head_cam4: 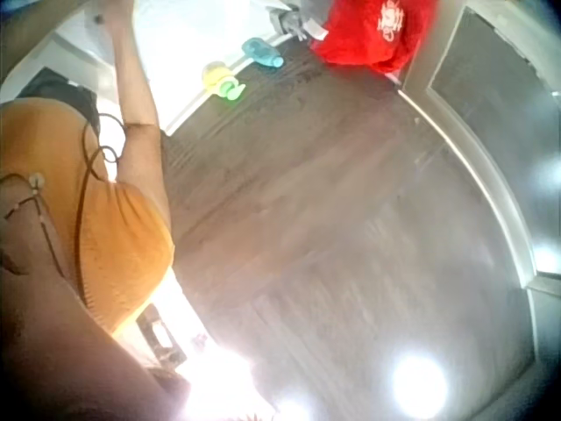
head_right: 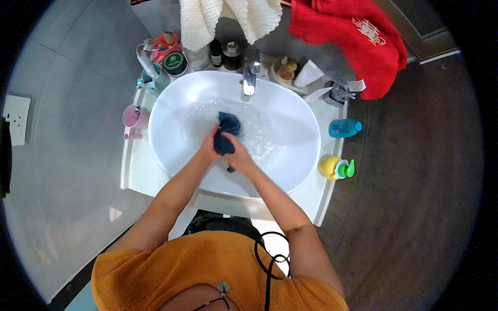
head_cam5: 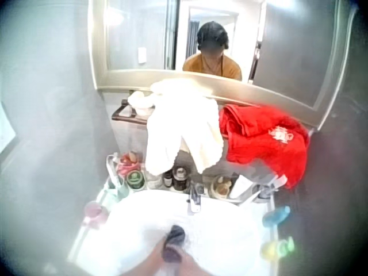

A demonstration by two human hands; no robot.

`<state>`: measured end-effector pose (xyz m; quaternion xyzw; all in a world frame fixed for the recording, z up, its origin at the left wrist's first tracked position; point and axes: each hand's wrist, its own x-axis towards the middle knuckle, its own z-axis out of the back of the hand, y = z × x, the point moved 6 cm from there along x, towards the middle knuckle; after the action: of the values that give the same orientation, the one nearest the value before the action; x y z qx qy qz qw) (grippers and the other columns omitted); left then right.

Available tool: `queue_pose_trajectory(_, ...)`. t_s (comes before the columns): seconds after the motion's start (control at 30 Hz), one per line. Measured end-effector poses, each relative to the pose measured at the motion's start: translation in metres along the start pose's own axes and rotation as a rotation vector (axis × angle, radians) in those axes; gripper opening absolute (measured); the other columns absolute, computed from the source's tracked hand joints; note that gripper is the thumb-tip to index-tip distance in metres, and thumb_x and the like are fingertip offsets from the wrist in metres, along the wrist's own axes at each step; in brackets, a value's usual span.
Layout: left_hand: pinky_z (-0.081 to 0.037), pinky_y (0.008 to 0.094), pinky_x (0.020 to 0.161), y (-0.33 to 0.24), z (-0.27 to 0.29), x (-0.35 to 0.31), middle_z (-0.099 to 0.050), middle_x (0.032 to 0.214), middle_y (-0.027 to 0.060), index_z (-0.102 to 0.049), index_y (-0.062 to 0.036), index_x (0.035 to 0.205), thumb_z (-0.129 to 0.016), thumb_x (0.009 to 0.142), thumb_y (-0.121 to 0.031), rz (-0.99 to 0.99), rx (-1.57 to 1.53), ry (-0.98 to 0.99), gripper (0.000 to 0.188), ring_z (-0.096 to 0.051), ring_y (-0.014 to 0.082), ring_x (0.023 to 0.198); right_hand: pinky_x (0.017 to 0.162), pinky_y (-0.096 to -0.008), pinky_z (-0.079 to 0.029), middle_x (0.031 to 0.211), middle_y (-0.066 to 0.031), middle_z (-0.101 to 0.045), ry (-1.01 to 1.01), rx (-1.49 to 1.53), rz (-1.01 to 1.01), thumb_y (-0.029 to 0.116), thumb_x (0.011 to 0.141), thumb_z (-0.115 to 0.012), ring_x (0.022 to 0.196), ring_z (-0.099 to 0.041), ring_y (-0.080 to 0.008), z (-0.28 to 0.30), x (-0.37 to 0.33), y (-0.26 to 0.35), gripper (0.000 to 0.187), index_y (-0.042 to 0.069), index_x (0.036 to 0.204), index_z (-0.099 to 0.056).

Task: The person rinses a blue cloth in a sink, wrings it out, and then wipes the exterior surfaces of a portable speaker on a counter.

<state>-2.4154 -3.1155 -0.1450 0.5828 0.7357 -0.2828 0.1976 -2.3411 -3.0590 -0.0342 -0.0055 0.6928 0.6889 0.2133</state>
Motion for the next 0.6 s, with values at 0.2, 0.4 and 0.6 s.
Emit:
queue_pose_trajectory(0.2, -0.048, 0.0275, 0.059, -0.010, 0.003, 0.010, -0.055, 0.079, 0.0036, -0.054, -0.0128, 0.094, -0.056, 0.084, -0.039, -0.039, 0.029, 0.055, 0.028, -0.052, 0.0144, 0.064, 0.068, -0.0337, -0.046, 0.082, -0.0115, -0.058, -0.023, -0.199, -0.073, 0.018, 0.075, -0.059, 0.076, -0.058, -0.0240, -0.025, -0.024, 0.065, 0.024, 0.008, 0.096, -0.053)
queue_pose_trajectory(0.4, -0.046, 0.0298, 0.058, -0.013, -0.038, -0.016, -0.058, 0.080, 0.0043, -0.056, -0.0084, 0.092, -0.052, 0.085, -0.025, -0.662, 0.713, -0.052, 0.019, -0.054, 0.0151, 0.064, 0.059, -0.0448, -0.043, 0.074, -0.0189, -0.058, -0.493, -0.661, 0.093, 0.024, 0.084, -0.049, 0.071, -0.057, -0.0374, 0.007, 0.009, 0.036, 0.018, 0.008, 0.083, -0.054)
queue_pose_trajectory(0.6, -0.041, 0.0305, 0.067, 0.027, -0.065, -0.041, -0.055, 0.081, 0.0062, -0.059, -0.0023, 0.089, -0.047, 0.086, -0.030, -0.244, 0.552, -0.355, 0.030, -0.052, 0.0174, 0.073, 0.065, -0.0455, -0.043, 0.077, -0.0197, -0.060, -0.491, -0.800, -0.172, 0.035, 0.088, -0.043, 0.076, -0.057, -0.0393, 0.067, 0.028, -0.014, 0.030, 0.008, 0.087, -0.054)
